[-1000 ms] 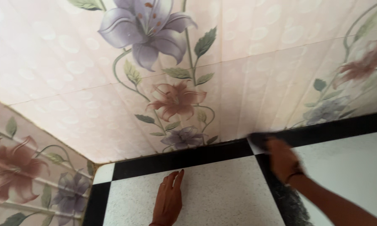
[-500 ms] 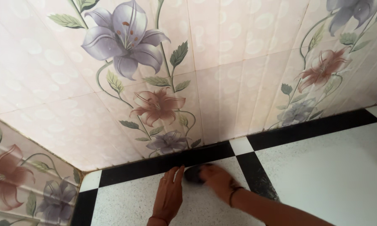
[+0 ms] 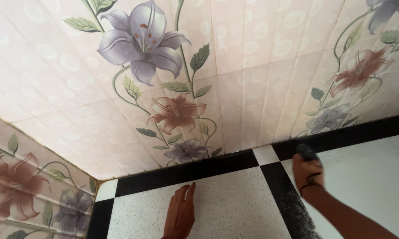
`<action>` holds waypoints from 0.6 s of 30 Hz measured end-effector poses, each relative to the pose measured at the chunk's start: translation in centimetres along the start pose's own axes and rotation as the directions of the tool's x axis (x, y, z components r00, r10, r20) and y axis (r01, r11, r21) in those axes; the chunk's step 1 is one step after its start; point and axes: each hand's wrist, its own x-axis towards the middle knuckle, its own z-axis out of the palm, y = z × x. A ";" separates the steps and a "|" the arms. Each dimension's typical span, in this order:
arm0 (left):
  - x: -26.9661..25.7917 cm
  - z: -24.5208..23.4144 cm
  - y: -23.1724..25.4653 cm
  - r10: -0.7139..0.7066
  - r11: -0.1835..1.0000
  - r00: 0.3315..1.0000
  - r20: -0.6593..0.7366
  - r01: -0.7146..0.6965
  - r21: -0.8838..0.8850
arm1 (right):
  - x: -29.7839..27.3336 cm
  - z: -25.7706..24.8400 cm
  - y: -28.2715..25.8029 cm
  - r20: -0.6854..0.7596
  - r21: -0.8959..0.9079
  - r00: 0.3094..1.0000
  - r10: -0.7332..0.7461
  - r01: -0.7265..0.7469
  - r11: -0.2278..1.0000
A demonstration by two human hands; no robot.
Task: The person cleans the floor and tile edges using a small cloth, dipping it into a pink container of water or cleaning solution.
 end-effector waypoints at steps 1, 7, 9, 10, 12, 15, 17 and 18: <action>0.1 0.0 0.1 -0.053 0.999 0.998 0.023 0.053 -0.008 | 0.1 0.7 -0.4 0.072 0.374 0.989 0.132 -0.149 0.915; 0.9 -0.2 2.0 -0.161 0.981 0.975 -0.155 0.140 -0.137 | -13.6 4.9 -13.7 0.327 0.040 0.767 -0.551 0.572 0.819; 0.8 0.0 2.7 -0.121 0.973 0.956 -0.266 0.062 -0.221 | -17.9 3.0 -19.0 0.442 0.181 0.623 -0.645 0.643 0.744; 0.7 0.1 2.9 -0.136 0.969 0.954 -0.269 0.072 -0.237 | -18.5 1.4 -20.6 0.520 0.211 0.560 -0.645 0.647 0.733; 0.4 0.6 3.1 -0.167 0.958 0.948 -0.272 0.091 -0.272 | -19.5 -0.8 -23.1 0.627 0.290 0.483 -0.611 0.583 0.759; 1.0 1.0 2.1 -0.384 0.896 0.914 -0.132 0.334 -0.292 | -19.3 -1.3 -23.8 0.422 0.578 0.636 -0.647 0.361 0.732; 0.6 1.4 1.9 -0.380 0.924 0.904 -0.196 0.380 -0.035 | -18.2 -1.2 -21.9 0.307 0.641 0.715 -0.628 0.332 0.692; 0.5 1.5 1.8 -0.370 0.912 0.901 -0.226 0.398 0.095 | -17.6 -1.1 -20.9 0.286 0.642 0.739 -0.611 0.326 0.694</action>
